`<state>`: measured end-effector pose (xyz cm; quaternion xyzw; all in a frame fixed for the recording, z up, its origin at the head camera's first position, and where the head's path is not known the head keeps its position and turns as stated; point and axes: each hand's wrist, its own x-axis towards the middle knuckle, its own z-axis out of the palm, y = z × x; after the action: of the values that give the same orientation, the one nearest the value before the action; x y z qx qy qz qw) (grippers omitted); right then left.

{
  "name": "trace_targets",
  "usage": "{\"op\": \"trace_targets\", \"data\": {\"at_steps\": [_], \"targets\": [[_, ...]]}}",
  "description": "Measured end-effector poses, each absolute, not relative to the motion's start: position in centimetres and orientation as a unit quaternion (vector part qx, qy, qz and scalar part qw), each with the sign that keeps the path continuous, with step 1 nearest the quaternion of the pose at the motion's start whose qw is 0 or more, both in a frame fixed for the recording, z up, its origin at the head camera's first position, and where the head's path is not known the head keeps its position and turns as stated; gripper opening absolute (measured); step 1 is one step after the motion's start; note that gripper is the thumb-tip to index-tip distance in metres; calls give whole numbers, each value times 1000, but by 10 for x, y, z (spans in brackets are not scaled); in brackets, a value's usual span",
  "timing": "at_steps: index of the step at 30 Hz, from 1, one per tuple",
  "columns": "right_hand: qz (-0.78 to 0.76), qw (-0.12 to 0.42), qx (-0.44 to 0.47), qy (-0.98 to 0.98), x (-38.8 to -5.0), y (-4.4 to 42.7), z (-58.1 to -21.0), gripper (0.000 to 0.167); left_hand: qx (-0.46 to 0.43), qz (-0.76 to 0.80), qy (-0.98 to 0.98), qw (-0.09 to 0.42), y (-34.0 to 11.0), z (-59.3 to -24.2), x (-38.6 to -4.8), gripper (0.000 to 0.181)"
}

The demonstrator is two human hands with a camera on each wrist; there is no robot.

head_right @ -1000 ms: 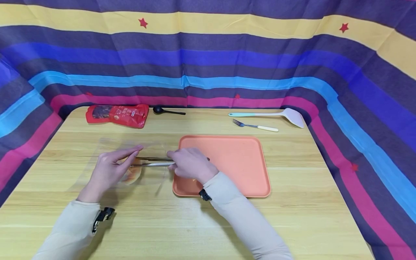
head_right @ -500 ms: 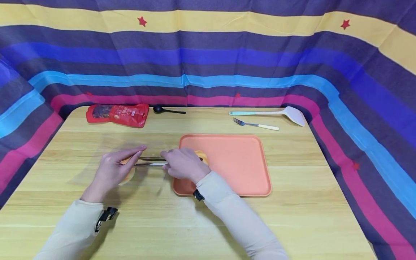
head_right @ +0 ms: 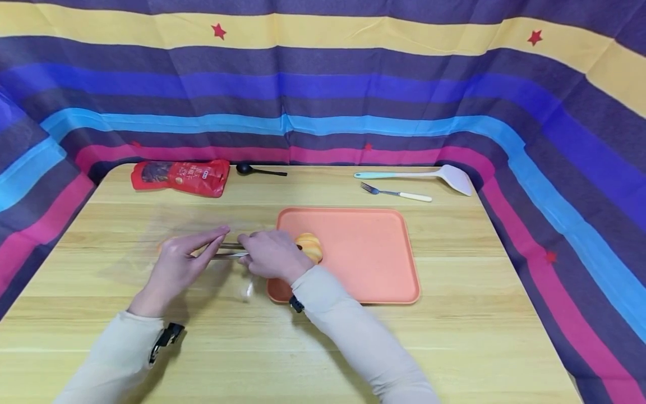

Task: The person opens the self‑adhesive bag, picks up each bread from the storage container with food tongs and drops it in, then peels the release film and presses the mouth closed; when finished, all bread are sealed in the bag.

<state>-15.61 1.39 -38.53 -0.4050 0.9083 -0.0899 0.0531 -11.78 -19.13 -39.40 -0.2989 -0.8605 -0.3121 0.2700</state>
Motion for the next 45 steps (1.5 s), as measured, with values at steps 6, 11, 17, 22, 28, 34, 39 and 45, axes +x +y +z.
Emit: {"op": "trace_targets", "data": {"at_steps": [6, 11, 17, 22, 28, 34, 39, 45], "targets": [[-91, 56, -403, 909, -156, 8, -389, 29, -287, -319, -866, 257, -190, -395, -116, 33], [-88, 72, -395, 912, -155, 9, -388, 36, -280, -298, -872, 268, -192, -397, -117, 32], [-79, 88, -378, 918, -153, 17, -378, 39, -281, -292, -870, 281, -196, -397, -120, 34], [-69, 78, -378, 920, -150, 28, -368, 37, -278, -299, -869, 279, -198, -397, -122, 32], [-81, 84, -365, 924, -146, 50, -356, 32, -270, -310, -870, 273, -199, -396, -122, 27], [-91, 89, -344, 931, -141, 74, -345, 31, -260, -311, -874, 269, -202, -396, -122, 26], [-103, 87, -316, 939, -138, 92, -340, 32, -256, -312, -875, 269, -204, -397, -123, 27], [-145, 77, -298, 941, -136, 117, -337, 23, -251, -312, -877, 266, -204, -397, -123, 27]]}}
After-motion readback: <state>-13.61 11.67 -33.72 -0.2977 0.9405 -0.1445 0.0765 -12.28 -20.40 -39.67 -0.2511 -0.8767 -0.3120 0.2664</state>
